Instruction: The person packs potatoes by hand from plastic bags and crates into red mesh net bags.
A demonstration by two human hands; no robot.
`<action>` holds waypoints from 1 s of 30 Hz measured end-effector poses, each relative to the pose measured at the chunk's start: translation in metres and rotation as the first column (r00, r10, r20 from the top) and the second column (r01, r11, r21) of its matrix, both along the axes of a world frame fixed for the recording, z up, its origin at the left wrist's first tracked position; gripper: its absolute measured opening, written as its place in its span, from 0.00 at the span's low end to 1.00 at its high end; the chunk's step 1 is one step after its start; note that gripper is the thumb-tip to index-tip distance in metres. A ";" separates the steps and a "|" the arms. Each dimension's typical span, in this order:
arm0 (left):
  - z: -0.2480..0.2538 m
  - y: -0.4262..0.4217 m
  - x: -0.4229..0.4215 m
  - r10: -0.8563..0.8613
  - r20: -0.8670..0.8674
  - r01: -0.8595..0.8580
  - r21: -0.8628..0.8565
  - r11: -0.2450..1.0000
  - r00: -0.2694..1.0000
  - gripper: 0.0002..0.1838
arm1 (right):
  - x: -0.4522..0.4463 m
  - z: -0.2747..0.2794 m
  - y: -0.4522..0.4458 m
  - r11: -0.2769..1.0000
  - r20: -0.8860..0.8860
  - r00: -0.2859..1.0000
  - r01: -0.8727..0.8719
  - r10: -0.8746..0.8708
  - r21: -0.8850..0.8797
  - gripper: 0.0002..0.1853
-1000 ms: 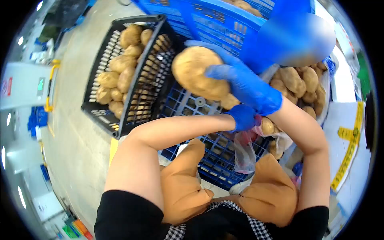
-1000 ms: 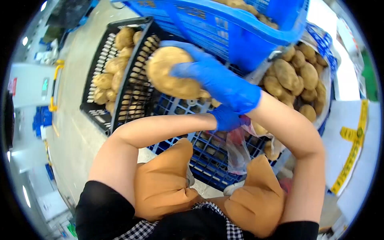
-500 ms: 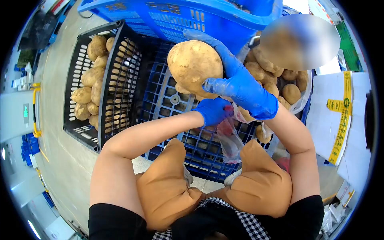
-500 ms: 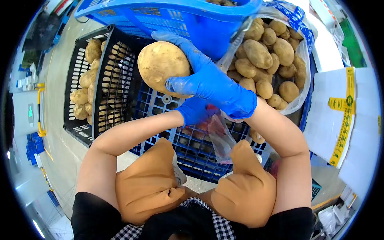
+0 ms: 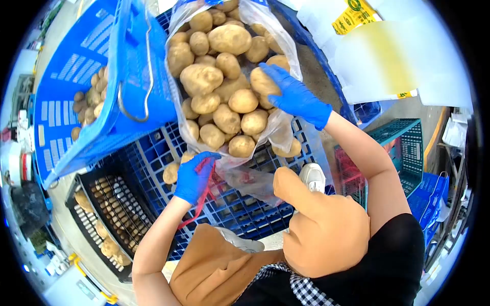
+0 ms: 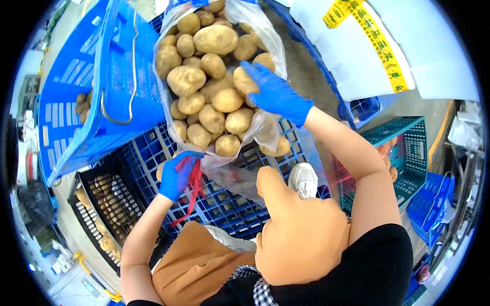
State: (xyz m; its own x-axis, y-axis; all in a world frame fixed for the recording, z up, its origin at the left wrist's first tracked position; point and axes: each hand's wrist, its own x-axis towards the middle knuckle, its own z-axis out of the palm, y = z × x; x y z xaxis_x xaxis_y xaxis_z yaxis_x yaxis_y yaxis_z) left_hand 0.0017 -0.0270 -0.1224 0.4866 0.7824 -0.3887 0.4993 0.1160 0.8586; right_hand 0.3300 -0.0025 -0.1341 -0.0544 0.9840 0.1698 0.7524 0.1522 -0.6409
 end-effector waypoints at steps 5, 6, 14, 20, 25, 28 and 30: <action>0.030 0.027 0.063 -0.105 -0.118 0.118 0.112 0.987 0.987 0.10 | 0.029 0.011 0.081 0.981 0.053 0.994 -0.083 0.093 -0.176 0.37; 0.027 0.030 0.072 -0.102 -0.068 0.111 0.131 0.985 0.992 0.10 | 0.029 0.002 0.107 0.998 0.141 0.988 -0.054 0.056 -0.021 0.39; 0.027 0.046 0.120 -0.007 -0.070 0.029 0.311 0.950 0.997 0.11 | 0.037 -0.006 0.182 0.973 0.004 0.975 -0.220 0.221 -0.068 0.44; 0.023 0.058 0.131 0.269 0.065 -0.272 0.406 0.873 0.961 0.14 | 0.078 -0.008 0.112 0.885 -0.327 0.841 -0.464 0.431 -0.027 0.22; 0.028 0.105 0.177 0.100 0.128 -0.159 0.628 0.762 0.987 0.14 | 0.060 -0.011 0.132 0.892 -0.302 0.894 -0.400 0.330 -0.209 0.07; 0.019 0.138 0.189 0.141 -0.021 -0.080 0.740 0.668 0.990 0.12 | 0.053 -0.022 0.193 0.986 -0.040 0.990 -0.130 0.135 0.107 0.06; 0.005 0.150 0.185 0.211 -0.222 0.046 0.784 0.618 0.952 0.11 | 0.056 -0.024 0.232 0.989 -0.014 0.989 -0.145 0.145 -0.005 0.09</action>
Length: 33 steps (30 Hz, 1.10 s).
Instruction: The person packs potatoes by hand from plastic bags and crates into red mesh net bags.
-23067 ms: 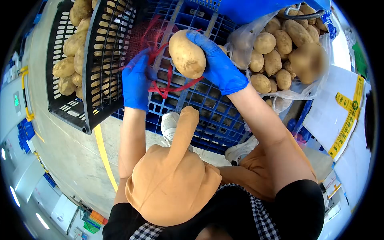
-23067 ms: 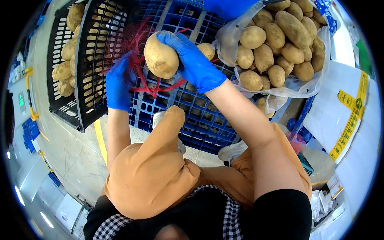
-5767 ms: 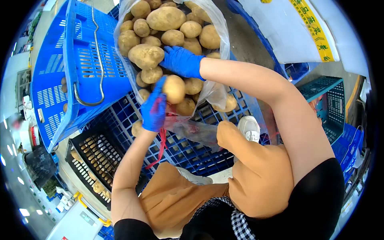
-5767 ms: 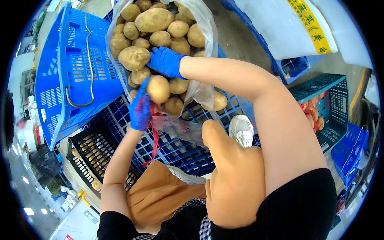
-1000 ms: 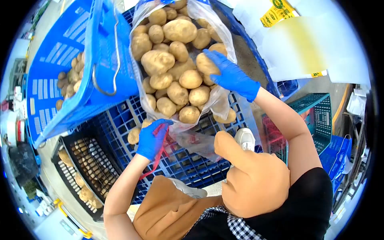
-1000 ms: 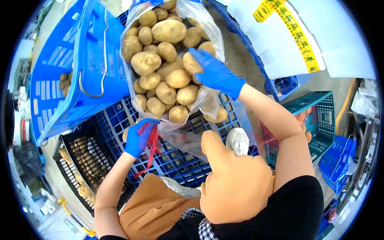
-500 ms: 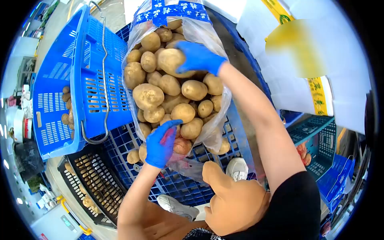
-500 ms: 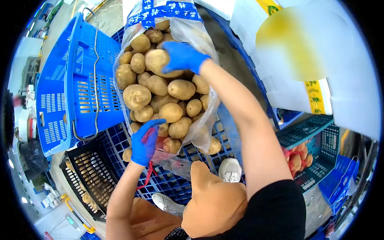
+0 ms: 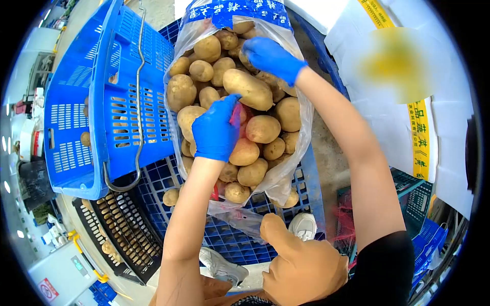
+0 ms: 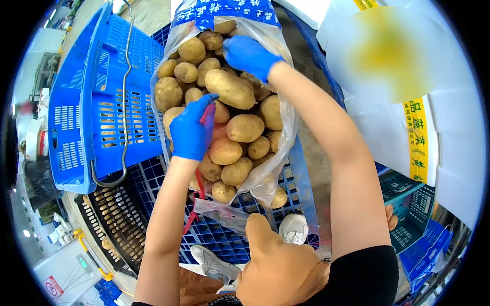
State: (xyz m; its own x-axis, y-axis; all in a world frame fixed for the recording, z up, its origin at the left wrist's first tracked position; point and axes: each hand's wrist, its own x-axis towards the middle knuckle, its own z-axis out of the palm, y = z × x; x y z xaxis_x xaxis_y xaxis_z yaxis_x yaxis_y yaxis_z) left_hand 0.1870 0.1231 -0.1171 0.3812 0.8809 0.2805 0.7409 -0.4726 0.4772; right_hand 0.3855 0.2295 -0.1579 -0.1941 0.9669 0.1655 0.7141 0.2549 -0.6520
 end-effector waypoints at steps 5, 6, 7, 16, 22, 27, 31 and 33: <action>-0.008 -0.009 -0.005 -0.004 -0.549 0.021 0.025 0.999 0.836 0.15 | -0.012 -0.044 0.031 0.994 0.342 0.937 0.091 -0.065 -0.062 0.24; -0.005 -0.008 -0.008 -0.023 -0.510 0.045 0.030 0.999 0.860 0.16 | -0.013 -0.043 0.022 0.995 0.381 0.923 0.083 -0.052 -0.063 0.25; -0.002 -0.006 -0.014 -0.039 -0.466 0.064 0.038 0.997 0.884 0.16 | -0.013 -0.041 0.014 0.996 0.424 0.905 0.070 -0.037 -0.063 0.26; 0.001 0.001 -0.035 -0.093 -0.050 0.096 0.053 0.994 0.994 0.21 | 0.032 -0.017 0.009 0.959 -0.006 0.997 -0.075 0.076 -0.272 0.16; -0.015 0.001 -0.024 -0.059 -0.078 0.075 0.220 0.973 0.995 0.22 | -0.035 -0.067 0.064 0.917 -0.186 0.899 0.399 -0.396 -0.024 0.34; -0.033 0.004 -0.010 -0.102 -0.065 0.114 0.214 0.970 0.993 0.26 | -0.045 -0.058 0.058 0.931 -0.523 0.771 0.327 -0.363 -0.163 0.35; -0.030 0.000 -0.004 -0.055 -0.248 0.094 0.149 0.984 0.967 0.23 | -0.050 -0.056 0.038 0.946 -0.337 0.887 0.321 -0.317 -0.046 0.36; -0.028 -0.003 -0.001 -0.046 -0.192 0.069 0.116 0.991 0.980 0.21 | -0.058 -0.057 0.045 0.866 -0.194 0.871 0.480 -0.452 0.140 0.37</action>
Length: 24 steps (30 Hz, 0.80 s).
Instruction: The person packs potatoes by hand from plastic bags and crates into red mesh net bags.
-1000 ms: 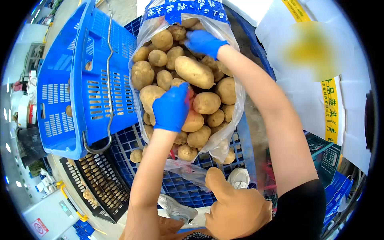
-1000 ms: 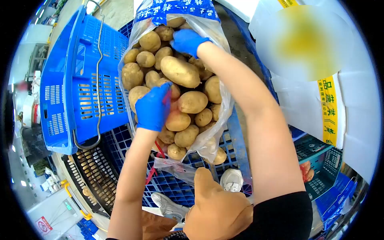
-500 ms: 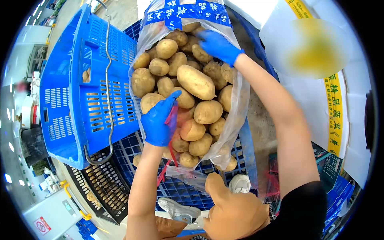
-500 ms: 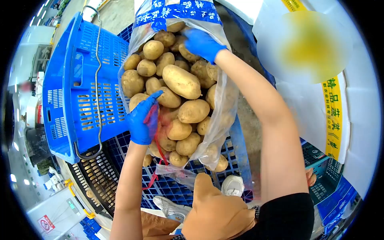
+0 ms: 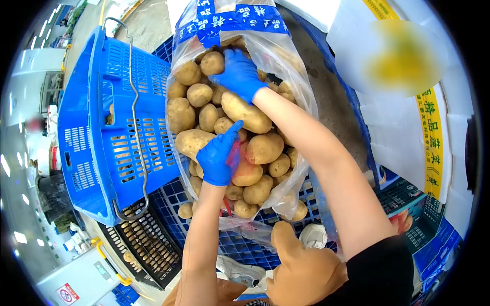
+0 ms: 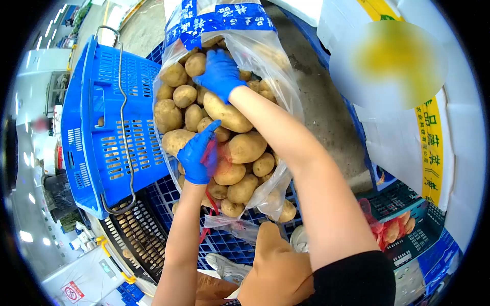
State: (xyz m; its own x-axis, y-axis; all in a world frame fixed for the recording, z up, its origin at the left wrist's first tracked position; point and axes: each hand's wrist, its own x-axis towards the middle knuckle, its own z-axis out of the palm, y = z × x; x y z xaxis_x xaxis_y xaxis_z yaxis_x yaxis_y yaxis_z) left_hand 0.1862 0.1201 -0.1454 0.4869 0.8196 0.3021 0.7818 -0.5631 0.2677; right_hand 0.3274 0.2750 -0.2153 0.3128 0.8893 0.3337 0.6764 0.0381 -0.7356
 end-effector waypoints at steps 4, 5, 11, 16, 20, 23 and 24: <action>0.001 0.003 0.002 -0.035 0.131 0.035 0.003 0.999 0.991 0.20 | -0.003 0.027 0.004 0.956 -0.160 0.979 -0.161 0.123 -0.247 0.39; 0.001 0.004 0.001 -0.058 0.185 0.058 0.005 0.998 0.981 0.19 | 0.000 0.036 0.002 0.911 -0.304 0.927 -0.305 0.218 -0.278 0.39; -0.009 -0.007 -0.036 -0.299 -0.175 0.314 0.067 0.947 0.938 0.23 | -0.021 0.083 -0.091 0.724 -0.166 0.724 -0.686 0.669 -0.070 0.34; -0.005 -0.004 -0.045 -0.260 -0.189 0.270 0.032 0.962 0.947 0.27 | 0.018 0.041 -0.030 0.906 0.174 0.900 -0.416 0.399 0.073 0.13; -0.006 -0.005 -0.043 -0.232 -0.229 0.243 0.023 0.970 0.946 0.27 | 0.034 -0.007 0.039 0.850 0.435 0.753 -0.312 0.493 -0.423 0.13; 0.002 -0.004 -0.043 -0.252 -0.259 0.236 -0.094 0.967 0.932 0.28 | 0.014 0.018 0.039 0.862 0.732 0.486 -0.099 0.478 -0.497 0.15; 0.001 -0.003 -0.042 -0.245 -0.288 0.223 -0.107 0.969 0.926 0.28 | 0.008 0.021 0.044 0.849 0.717 0.497 -0.083 0.488 -0.521 0.15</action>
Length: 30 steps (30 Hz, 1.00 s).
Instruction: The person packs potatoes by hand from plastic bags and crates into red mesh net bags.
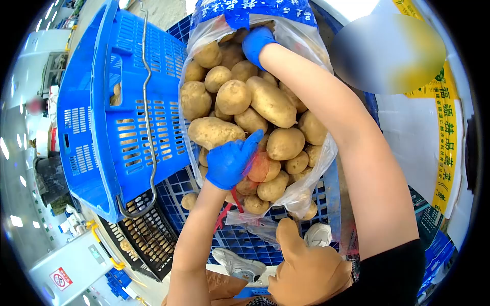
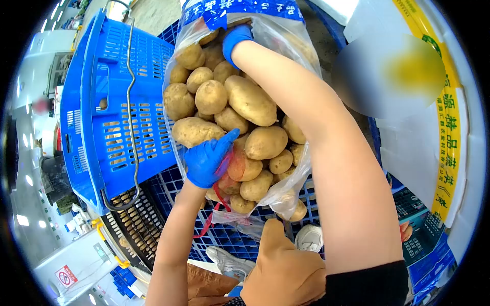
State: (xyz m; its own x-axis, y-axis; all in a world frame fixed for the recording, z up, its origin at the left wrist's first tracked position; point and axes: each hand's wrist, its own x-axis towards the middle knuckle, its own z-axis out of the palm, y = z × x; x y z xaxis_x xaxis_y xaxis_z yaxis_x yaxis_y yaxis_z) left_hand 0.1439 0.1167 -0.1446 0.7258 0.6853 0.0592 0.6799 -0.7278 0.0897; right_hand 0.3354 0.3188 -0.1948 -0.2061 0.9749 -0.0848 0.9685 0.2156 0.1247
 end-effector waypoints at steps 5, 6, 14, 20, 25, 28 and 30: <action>-0.003 -0.001 0.002 0.047 -0.038 -0.044 0.063 0.997 0.998 0.27 | 0.002 -0.056 0.040 0.985 -0.426 0.901 0.140 -0.085 0.099 0.17; -0.006 -0.002 0.002 0.054 -0.014 -0.053 0.067 0.996 0.998 0.27 | 0.011 -0.029 0.021 0.998 -0.300 0.954 0.008 0.010 0.059 0.18; -0.011 0.000 0.010 0.056 0.091 -0.058 0.026 0.998 0.994 0.25 | 0.068 0.031 -0.082 0.971 -0.986 -0.023 -0.181 -0.164 -0.157 0.31; -0.016 -0.002 0.015 0.051 0.066 -0.055 0.051 0.997 0.996 0.24 | 0.057 0.062 -0.146 0.973 -0.961 -0.276 -0.213 0.022 0.083 0.39; -0.009 -0.011 0.017 0.132 0.401 -0.106 -0.088 0.990 0.907 0.21 | 0.030 0.074 -0.176 0.989 -0.864 -0.484 -0.107 -0.138 -0.098 0.29; -0.001 -0.026 0.011 0.247 0.559 -0.167 -0.190 0.967 0.792 0.20 | -0.016 0.051 -0.179 0.957 -0.838 -0.493 0.036 -0.234 -0.289 0.27; 0.005 -0.022 0.006 0.301 0.667 -0.199 -0.228 0.953 0.682 0.19 | -0.034 0.048 -0.184 0.995 -0.965 -0.260 0.098 -0.010 -0.036 0.30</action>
State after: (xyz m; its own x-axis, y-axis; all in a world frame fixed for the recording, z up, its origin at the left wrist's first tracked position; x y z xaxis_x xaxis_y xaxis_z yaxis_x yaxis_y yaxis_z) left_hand 0.1494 0.0951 -0.1396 0.3169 0.8733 0.3700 0.5447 -0.4869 0.6828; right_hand 0.3012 0.1348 -0.1466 0.0678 0.9803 0.1854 -0.1114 0.1921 -0.9750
